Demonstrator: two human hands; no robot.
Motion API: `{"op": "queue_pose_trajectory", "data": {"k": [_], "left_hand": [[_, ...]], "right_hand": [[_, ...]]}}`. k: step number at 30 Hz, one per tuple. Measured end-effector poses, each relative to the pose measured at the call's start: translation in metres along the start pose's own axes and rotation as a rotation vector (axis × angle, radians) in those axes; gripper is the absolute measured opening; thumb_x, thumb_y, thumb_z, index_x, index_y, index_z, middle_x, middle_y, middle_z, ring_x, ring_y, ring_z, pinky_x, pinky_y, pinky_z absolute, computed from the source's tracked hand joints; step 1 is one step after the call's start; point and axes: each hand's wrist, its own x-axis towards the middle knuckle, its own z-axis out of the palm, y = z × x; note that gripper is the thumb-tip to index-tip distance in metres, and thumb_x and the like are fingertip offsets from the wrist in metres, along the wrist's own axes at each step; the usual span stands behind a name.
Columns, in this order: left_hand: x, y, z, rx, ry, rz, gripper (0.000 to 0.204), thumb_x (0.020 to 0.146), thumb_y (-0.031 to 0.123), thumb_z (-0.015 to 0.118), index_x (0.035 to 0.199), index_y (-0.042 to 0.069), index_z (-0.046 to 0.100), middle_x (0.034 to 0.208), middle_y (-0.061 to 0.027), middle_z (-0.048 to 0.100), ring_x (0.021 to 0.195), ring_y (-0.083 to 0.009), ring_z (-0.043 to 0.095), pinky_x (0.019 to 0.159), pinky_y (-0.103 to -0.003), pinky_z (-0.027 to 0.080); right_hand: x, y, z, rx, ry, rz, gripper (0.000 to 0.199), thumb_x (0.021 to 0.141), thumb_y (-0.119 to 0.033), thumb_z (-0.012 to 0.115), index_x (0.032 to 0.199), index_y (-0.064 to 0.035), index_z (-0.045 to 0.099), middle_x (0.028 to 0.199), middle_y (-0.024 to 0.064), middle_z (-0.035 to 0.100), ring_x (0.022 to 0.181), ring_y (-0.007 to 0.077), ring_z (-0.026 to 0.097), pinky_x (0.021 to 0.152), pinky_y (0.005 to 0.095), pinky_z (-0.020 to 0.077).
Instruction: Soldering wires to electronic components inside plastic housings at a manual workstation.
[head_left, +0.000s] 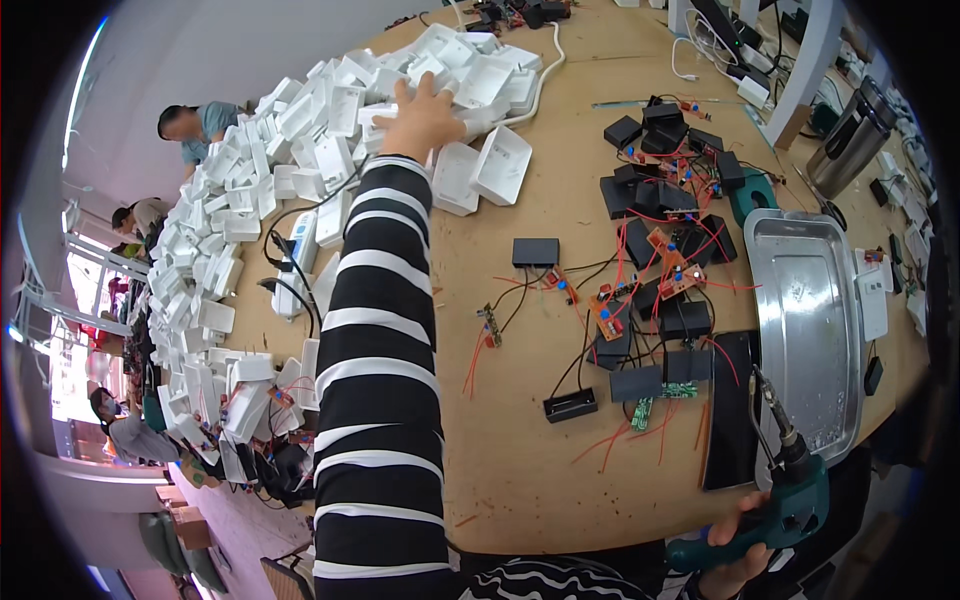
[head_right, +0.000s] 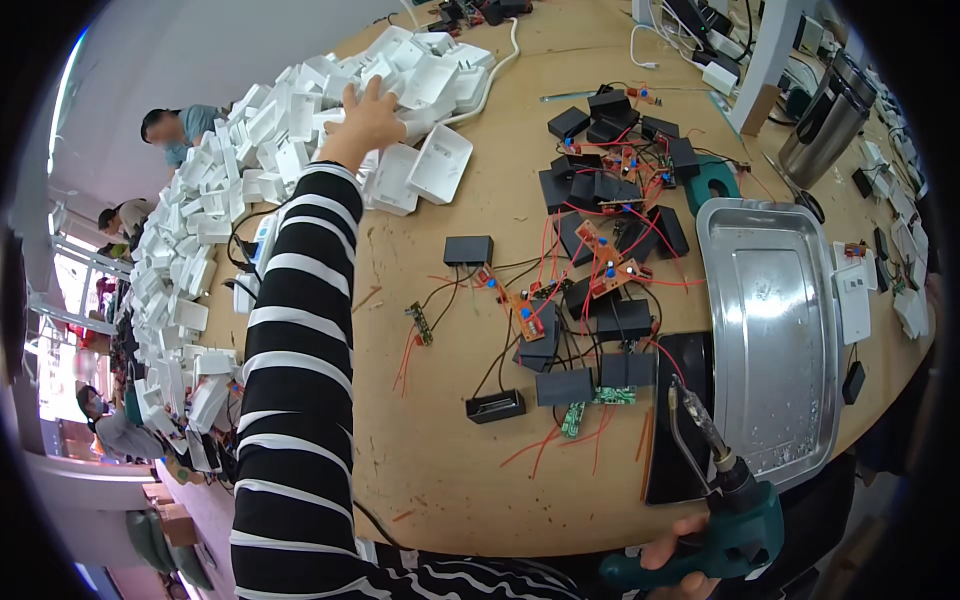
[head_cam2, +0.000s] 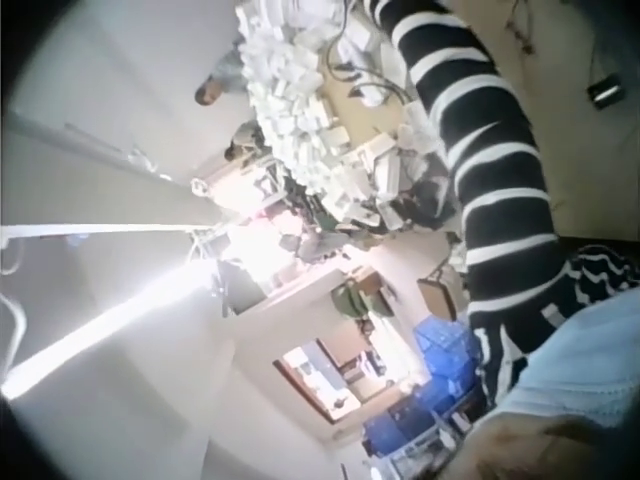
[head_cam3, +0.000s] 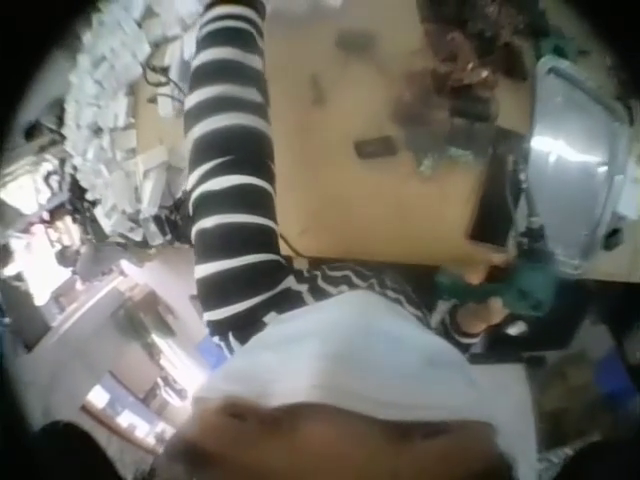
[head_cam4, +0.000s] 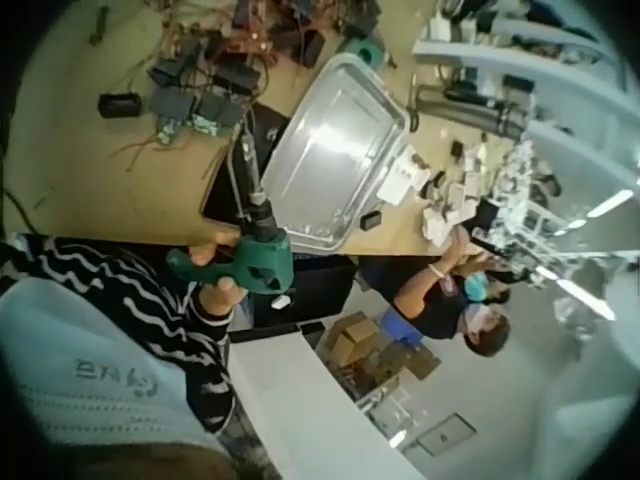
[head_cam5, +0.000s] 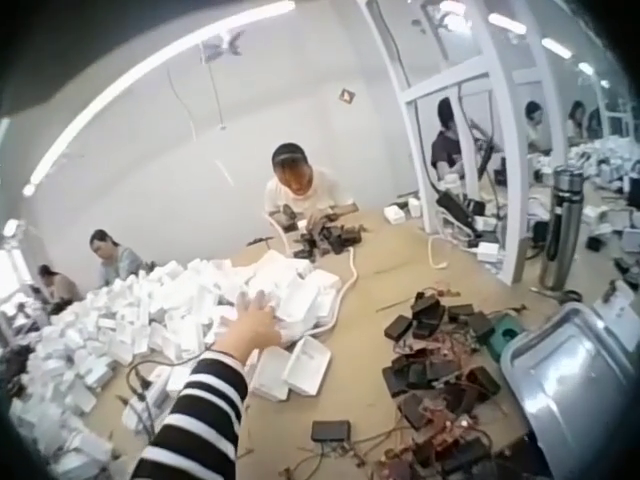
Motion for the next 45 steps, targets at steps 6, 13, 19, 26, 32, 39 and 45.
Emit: {"op": "queue_pose_trajectory", "data": {"k": [6,13,19,26,32,39,45], "left_hand": [[-0.031,-0.039,0.013,0.027,-0.092,0.222,0.033,0.067,0.017,0.052,0.099,0.012,0.059,0.115,-0.0117,0.047,0.114,-0.0346,0.034,0.088,-0.056,0.032],[-0.148,-0.065,-0.005,-0.196,-0.065,0.18,0.016,0.067,0.004,0.05,0.079,0.001,0.059,0.089,-0.0153,0.056,0.083,-0.0334,0.056,0.07,-0.039,0.046],[-0.188,-0.058,-0.062,-0.158,-0.161,0.317,0.016,0.065,0.006,0.052,0.078,0.005,0.062,0.085,-0.013,0.059,0.083,-0.0313,0.056,0.07,-0.038,0.046],[-0.062,-0.104,-0.053,-0.399,0.225,-0.034,0.035,0.071,0.016,0.051,0.102,0.002,0.057,0.1,-0.0198,0.056,0.091,-0.0336,0.055,0.077,-0.036,0.044],[0.015,-0.118,0.05,-0.236,0.267,-0.173,0.044,0.071,0.02,0.048,0.111,0.002,0.051,0.122,-0.0189,0.044,0.11,-0.0324,0.044,0.089,-0.044,0.036],[0.021,-0.119,0.031,0.088,-0.264,0.151,0.031,0.078,0.013,0.042,0.106,0.005,0.056,0.112,-0.0142,0.054,0.104,-0.0323,0.05,0.085,-0.046,0.04],[-0.053,-0.118,0.004,-0.215,-0.276,0.233,0.038,0.079,0.034,0.056,0.094,-0.001,0.06,0.094,-0.0184,0.059,0.087,-0.0289,0.056,0.074,-0.035,0.044]], "right_hand": [[0.004,0.001,-0.017,-0.806,-0.126,-0.605,0.063,0.076,-0.026,0.065,0.119,0.0033,0.031,0.103,0.0148,0.047,0.063,0.0153,0.053,0.048,0.0235,0.0474],[-0.008,0.002,-0.023,-0.878,-0.199,-0.632,0.062,0.077,-0.025,0.064,0.12,0.0035,0.03,0.103,0.0164,0.048,0.063,0.0153,0.053,0.047,0.0232,0.0473],[-0.013,0.009,-0.014,-0.942,-0.17,-0.553,0.068,0.073,-0.031,0.067,0.118,0.0047,0.031,0.104,0.0164,0.048,0.062,0.0146,0.053,0.047,0.0217,0.046],[-0.009,0.016,-0.012,-0.955,-0.146,-0.576,0.068,0.073,-0.032,0.067,0.117,0.0053,0.031,0.103,0.0141,0.048,0.061,0.0146,0.053,0.047,0.0233,0.0456],[0.0,0.009,-0.01,-1.02,-0.117,-0.45,0.063,0.075,-0.03,0.065,0.115,0.0059,0.033,0.103,0.0145,0.047,0.062,0.0137,0.054,0.049,0.0242,0.0468],[0.017,0.021,0.0,-0.994,-0.047,-0.608,0.063,0.075,-0.029,0.064,0.117,0.0054,0.032,0.105,0.0145,0.047,0.062,0.0127,0.053,0.05,0.0234,0.0462],[0.006,0.025,-0.003,-0.953,-0.097,-0.613,0.065,0.075,-0.028,0.065,0.12,0.0037,0.031,0.107,0.0141,0.047,0.062,0.0133,0.053,0.052,0.0234,0.0459]]}}
